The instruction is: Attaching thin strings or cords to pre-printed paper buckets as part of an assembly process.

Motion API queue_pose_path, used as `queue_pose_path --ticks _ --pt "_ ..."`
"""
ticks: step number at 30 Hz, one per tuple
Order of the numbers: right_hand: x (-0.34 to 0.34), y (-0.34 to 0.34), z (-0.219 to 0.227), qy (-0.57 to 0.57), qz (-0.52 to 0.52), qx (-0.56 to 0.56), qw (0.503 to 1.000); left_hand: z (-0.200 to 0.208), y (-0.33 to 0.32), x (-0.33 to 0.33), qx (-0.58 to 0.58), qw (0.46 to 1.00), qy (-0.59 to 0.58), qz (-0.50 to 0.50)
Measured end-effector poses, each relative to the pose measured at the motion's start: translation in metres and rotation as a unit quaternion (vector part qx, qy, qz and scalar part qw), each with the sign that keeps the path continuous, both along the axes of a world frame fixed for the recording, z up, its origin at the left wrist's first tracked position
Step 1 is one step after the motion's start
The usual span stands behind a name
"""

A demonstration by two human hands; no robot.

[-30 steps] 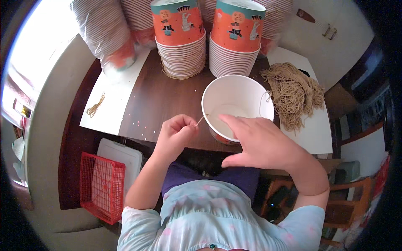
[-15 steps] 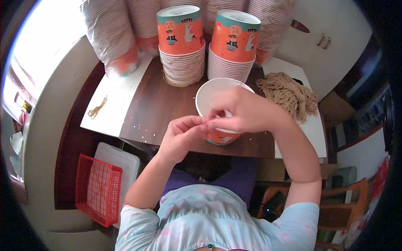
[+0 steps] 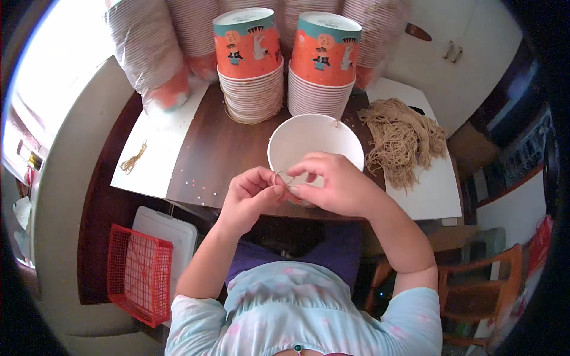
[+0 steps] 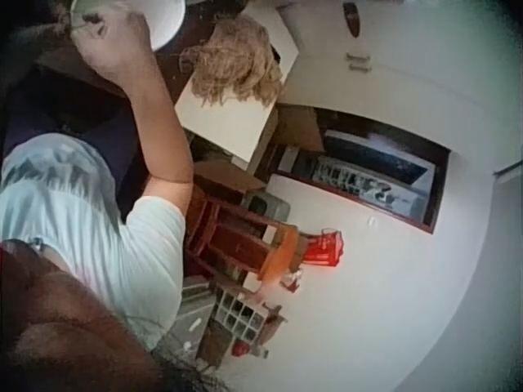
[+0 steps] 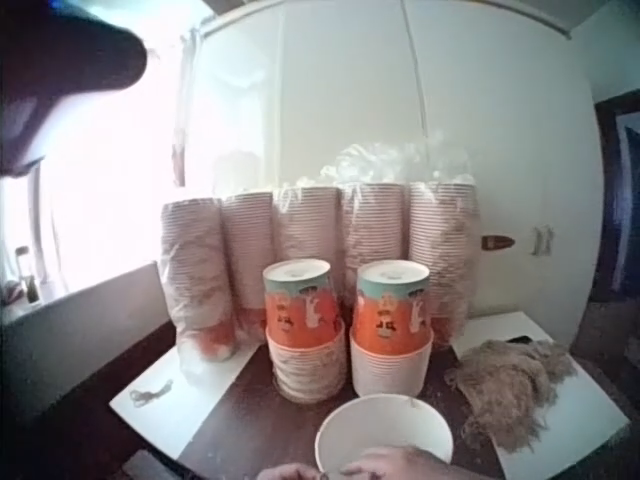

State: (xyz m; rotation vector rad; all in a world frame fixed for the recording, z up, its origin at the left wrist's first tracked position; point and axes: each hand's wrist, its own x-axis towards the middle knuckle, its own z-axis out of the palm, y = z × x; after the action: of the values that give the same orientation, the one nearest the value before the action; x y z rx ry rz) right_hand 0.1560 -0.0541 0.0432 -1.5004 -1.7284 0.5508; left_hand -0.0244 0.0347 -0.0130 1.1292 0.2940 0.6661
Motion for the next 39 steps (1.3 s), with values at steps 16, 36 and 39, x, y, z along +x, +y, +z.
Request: queue_pose_path --ticks 16,36,39 --pt "-0.071 -0.044 -0.043 -0.254 -0.184 0.179 0.933 -0.008 -0.048 -0.002 0.543 0.733 0.119 0.391" --pt "-0.068 -0.002 -0.09 0.759 0.031 -0.169 0.628 -0.018 -0.046 -0.014 -0.379 0.914 -0.122 0.071" --pt "-0.081 0.004 -0.089 0.767 0.027 -0.121 0.629 -0.023 -0.045 -0.013 -0.348 0.921 -0.148 0.092"
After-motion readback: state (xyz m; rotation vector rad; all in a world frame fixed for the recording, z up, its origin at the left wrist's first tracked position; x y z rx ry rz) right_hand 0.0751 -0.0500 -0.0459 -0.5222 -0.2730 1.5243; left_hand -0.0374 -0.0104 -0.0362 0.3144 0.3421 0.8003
